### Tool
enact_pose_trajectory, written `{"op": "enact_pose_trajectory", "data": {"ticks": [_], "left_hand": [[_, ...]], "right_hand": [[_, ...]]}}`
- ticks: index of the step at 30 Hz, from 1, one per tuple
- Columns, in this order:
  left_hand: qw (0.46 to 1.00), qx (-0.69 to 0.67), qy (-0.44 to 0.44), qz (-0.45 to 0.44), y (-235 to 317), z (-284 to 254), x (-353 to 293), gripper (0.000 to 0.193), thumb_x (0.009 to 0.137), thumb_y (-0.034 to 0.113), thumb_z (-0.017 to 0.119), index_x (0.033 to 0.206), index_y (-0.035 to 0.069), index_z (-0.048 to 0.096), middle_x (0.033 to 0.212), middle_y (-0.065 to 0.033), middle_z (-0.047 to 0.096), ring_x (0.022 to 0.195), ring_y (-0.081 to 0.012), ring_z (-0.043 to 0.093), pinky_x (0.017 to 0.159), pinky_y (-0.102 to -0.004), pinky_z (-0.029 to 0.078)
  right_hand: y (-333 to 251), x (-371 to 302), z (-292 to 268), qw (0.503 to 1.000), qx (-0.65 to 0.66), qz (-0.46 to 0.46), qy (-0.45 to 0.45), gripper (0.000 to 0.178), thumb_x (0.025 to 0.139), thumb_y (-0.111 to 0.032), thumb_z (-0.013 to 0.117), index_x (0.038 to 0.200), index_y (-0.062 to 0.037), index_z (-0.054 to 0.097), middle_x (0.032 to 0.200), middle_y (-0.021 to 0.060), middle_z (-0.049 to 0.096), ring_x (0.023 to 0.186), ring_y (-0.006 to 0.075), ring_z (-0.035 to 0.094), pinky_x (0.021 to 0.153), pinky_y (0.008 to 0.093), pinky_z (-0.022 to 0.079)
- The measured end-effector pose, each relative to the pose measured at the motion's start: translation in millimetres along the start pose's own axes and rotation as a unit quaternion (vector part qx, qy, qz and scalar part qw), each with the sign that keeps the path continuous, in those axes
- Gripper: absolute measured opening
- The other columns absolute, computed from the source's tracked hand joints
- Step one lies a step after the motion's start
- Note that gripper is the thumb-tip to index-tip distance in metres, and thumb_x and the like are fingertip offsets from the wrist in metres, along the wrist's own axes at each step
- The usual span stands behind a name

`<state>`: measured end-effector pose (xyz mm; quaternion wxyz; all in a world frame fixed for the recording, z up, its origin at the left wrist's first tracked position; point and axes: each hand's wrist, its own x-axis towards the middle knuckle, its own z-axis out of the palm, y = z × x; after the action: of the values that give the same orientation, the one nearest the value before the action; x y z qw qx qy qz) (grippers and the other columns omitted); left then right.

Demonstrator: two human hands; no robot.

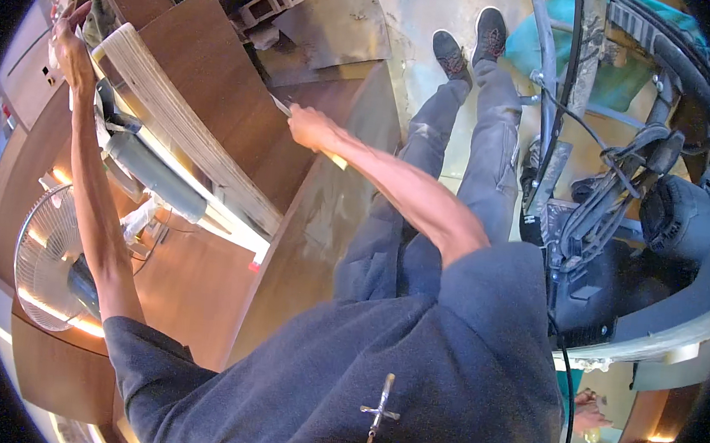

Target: The person uses a hammer to tap and secure a wooden cabinet door or panel into place. They repeatedly adjust the alignment and strike the edge of the wood to fit it properly.

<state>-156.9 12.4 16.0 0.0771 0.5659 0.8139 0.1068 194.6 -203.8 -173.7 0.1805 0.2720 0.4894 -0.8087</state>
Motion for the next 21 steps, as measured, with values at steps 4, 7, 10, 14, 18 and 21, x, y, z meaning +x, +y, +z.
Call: {"op": "enact_pose_trajectory", "data": {"ticks": [4,7,10,14,18,21], "left_hand": [[1.0,0.007,0.01,0.007,1.8,-0.7,-2.0,0.058,0.101,0.035,0.022,0.123,-0.005,0.058,0.115,-0.0148,0.068,0.12,-0.0257,0.053,0.111,-0.0343,0.029],[0.998,0.04,-0.011,0.038,-11.7,-5.3,8.6,0.057,0.101,0.035,0.024,0.12,-0.005,0.06,0.113,-0.0138,0.069,0.117,-0.0251,0.054,0.109,-0.0342,0.029],[0.999,0.026,-0.006,0.038,-5.4,1.3,2.9,0.056,0.101,0.035,0.024,0.12,-0.006,0.059,0.113,-0.0137,0.069,0.116,-0.0247,0.055,0.109,-0.0345,0.03],[0.998,0.044,-0.007,0.048,-17.7,-9.5,0.5,0.057,0.101,0.033,0.022,0.124,-0.008,0.055,0.113,-0.0148,0.068,0.114,-0.0251,0.056,0.109,-0.0346,0.031],[1.0,0.014,-0.01,0.022,-23.1,-2.1,3.0,0.06,0.101,0.035,0.022,0.115,-0.005,0.065,0.116,-0.017,0.067,0.118,-0.0256,0.054,0.11,-0.0361,0.029],[0.999,-0.013,-0.009,0.029,-30.9,-1.6,7.2,0.058,0.099,0.036,0.024,0.124,-0.002,0.06,0.114,-0.016,0.068,0.117,-0.0257,0.055,0.109,-0.0363,0.03]], "right_hand": [[10.9,-30.6,4.3,0.998,0.029,0.032,-0.037,0.026,0.1,-0.022,0.042,0.105,0.003,0.042,0.075,0.0256,0.063,0.05,0.0368,0.062,0.052,0.0487,0.051],[13.3,-22.6,22.3,1.0,0.006,0.01,-0.006,0.027,0.099,-0.021,0.041,0.107,0.0046,0.044,0.082,0.0283,0.065,0.059,0.0387,0.066,0.059,0.048,0.054],[10.8,4.2,13.0,1.0,0.006,0.009,-0.015,0.028,0.099,-0.021,0.04,0.109,0.0047,0.044,0.081,0.0275,0.065,0.058,0.0383,0.066,0.059,0.0487,0.053],[4.7,-39.5,-9.5,0.998,0.018,0.039,-0.051,0.028,0.1,-0.021,0.04,0.109,0.0044,0.045,0.082,0.0279,0.066,0.058,0.0382,0.066,0.06,0.0493,0.053],[25.9,-31.1,24.8,1.0,0.009,0.0,-0.025,0.026,0.1,-0.021,0.04,0.109,0.0037,0.043,0.08,0.026,0.064,0.057,0.0375,0.064,0.058,0.0498,0.051],[45.8,-12.9,41.2,0.998,-0.052,-0.035,0.007,0.025,0.098,-0.019,0.041,0.109,0.0037,0.046,0.089,0.0275,0.066,0.069,0.0415,0.067,0.067,0.0509,0.053]]}}
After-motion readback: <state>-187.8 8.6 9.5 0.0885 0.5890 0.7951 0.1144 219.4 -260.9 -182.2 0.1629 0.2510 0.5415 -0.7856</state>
